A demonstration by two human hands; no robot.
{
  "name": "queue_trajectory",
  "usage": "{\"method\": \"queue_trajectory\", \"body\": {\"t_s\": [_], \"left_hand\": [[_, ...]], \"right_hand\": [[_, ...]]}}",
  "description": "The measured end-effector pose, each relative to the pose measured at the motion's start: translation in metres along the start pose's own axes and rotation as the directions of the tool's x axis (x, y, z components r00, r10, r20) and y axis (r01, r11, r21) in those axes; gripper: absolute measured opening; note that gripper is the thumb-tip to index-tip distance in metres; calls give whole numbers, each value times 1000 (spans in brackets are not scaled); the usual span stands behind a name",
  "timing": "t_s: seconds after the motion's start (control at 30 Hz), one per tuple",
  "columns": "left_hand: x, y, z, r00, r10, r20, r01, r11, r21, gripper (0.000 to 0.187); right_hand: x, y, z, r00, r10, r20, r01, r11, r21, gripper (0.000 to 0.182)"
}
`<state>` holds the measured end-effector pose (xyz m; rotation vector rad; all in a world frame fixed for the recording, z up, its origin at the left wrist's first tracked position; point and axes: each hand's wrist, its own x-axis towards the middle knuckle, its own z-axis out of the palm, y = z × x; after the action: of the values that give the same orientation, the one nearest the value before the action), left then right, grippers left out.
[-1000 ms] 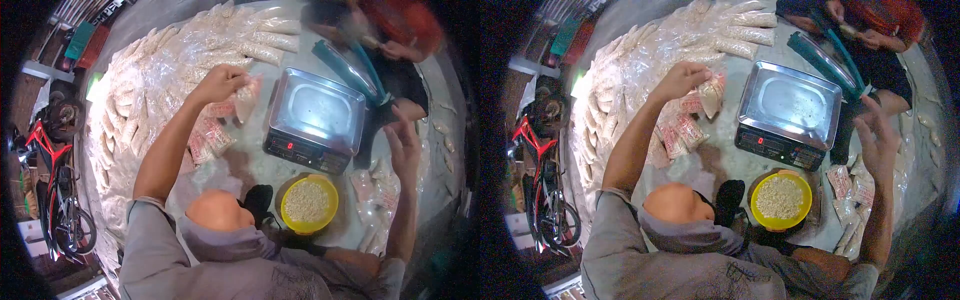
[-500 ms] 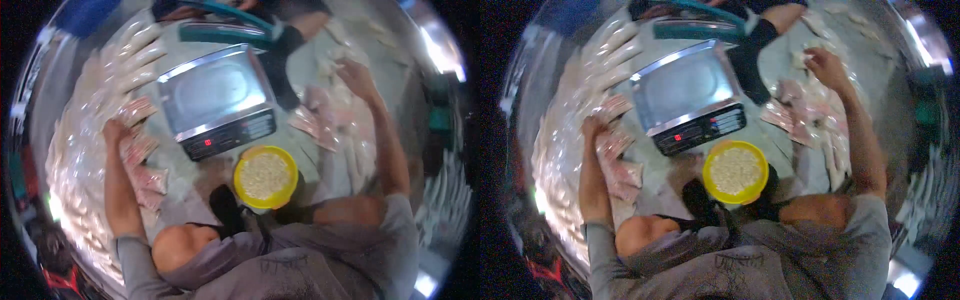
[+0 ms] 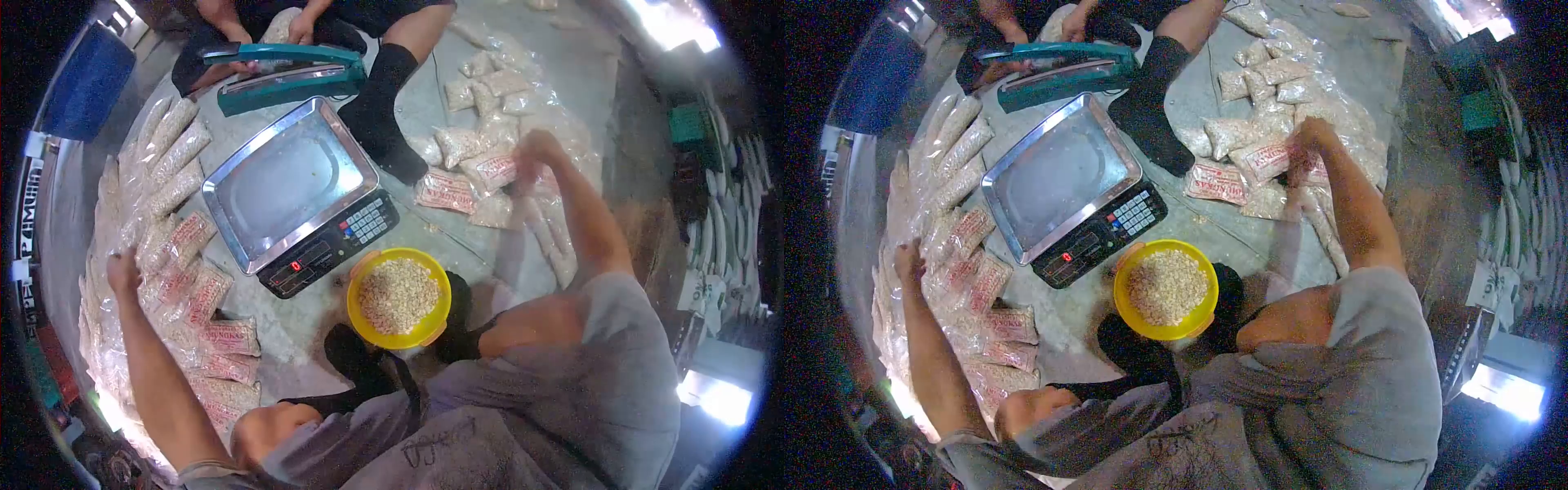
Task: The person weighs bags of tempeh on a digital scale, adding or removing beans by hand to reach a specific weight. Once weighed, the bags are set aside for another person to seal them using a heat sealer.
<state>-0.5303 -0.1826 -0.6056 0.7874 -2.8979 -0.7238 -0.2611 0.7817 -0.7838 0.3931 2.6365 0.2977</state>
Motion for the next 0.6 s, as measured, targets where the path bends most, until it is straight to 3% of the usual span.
{"method": "queue_trajectory", "body": {"t_s": [0.07, 0.1, 0.17, 0.3, 0.37, 0.4, 0.5, 0.57, 0.6], "left_hand": [[2, -11, 32, 993, 122, -1, -122, 991, 47, 59], [-35, 12, 37, 993, 115, 12, -115, 986, 118, 63], [-63, 13, 58, 943, 324, -74, -290, 911, 292, 62], [-72, 21, 45, 970, 240, 30, -238, 924, 299, 61], [-69, 17, 38, 963, 270, -4, -257, 921, 293, 60], [-65, 16, 40, 983, 186, -1, -180, 954, 241, 61], [-65, 10, 41, 977, 212, -15, -201, 947, 252, 61], [-54, -2, 44, 974, 227, -2, -220, 945, 243, 59], [-50, -7, 46, 968, 252, -3, -246, 945, 215, 58]], "right_hand": [[3, -5, -4, 996, 79, 36, -79, 997, -12, 38], [-1, -11, -10, 996, 81, 31, -80, 997, -10, 38], [-17, -19, -23, 981, 149, -127, -144, 988, 51, 44], [-43, -27, -42, 989, 87, -123, -79, 995, 68, 48], [-64, -34, -60, 991, 113, 70, -129, 943, 305, 54], [-55, -39, -40, 962, 269, 39, -263, 888, 376, 53], [-69, -57, -53, 942, 333, 31, -323, 880, 349, 51], [-59, -48, -35, 959, 262, 109, -270, 726, 633, 49], [-54, -43, -32, 997, 72, 42, -83, 909, 408, 45]]}}
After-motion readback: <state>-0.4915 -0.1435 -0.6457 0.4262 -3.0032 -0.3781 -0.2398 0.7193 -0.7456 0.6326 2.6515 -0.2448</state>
